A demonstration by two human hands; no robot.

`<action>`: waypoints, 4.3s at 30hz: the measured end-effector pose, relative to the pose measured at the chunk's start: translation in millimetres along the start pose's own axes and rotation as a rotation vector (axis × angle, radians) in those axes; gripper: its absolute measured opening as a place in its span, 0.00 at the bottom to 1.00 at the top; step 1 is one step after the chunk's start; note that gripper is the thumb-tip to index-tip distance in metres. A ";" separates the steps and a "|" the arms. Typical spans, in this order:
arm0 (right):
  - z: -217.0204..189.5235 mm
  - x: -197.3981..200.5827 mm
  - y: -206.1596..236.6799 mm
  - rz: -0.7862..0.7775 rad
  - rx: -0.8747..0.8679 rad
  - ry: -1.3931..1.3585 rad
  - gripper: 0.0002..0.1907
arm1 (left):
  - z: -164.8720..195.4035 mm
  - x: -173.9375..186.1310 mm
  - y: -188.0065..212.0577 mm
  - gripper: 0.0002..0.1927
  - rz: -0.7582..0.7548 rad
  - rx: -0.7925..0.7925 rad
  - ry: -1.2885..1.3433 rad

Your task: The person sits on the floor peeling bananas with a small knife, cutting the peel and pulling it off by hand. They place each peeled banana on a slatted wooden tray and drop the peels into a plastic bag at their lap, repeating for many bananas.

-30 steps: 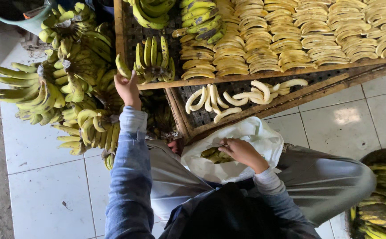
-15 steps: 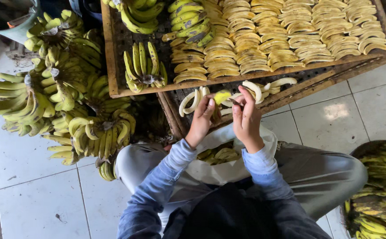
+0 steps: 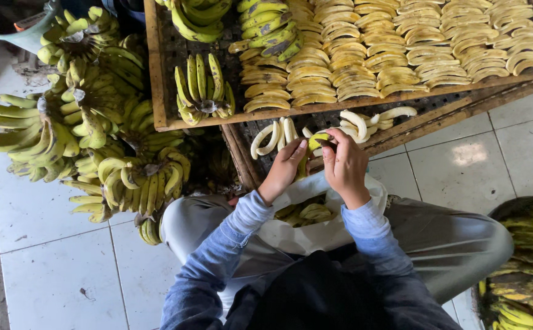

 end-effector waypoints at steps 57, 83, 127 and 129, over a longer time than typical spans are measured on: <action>43.2 -64.5 51.2 0.157 -0.511 -0.298 0.10 | 5.5 16.0 -28.5 0.18 -0.122 0.071 0.595; 34.9 -73.4 40.4 0.051 -0.367 -0.015 0.09 | 15.0 16.8 -33.2 0.21 0.044 -0.242 0.172; 16.7 62.5 91.9 -0.865 -0.270 -0.086 0.12 | 41.3 55.7 -44.7 0.31 0.431 -0.658 -0.940; 30.8 46.2 114.0 -0.915 -0.180 0.086 0.13 | 68.5 69.4 -48.2 0.33 0.492 -0.793 -1.003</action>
Point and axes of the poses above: each hand's wrist, its own y-axis away from the middle knuckle, its own x-axis out of the back of the hand, z = x × y, the point moved 4 cm from there along -y, towards the middle knuckle, and after that the axes turned 12 degrees about z, right-handed, at the moved point
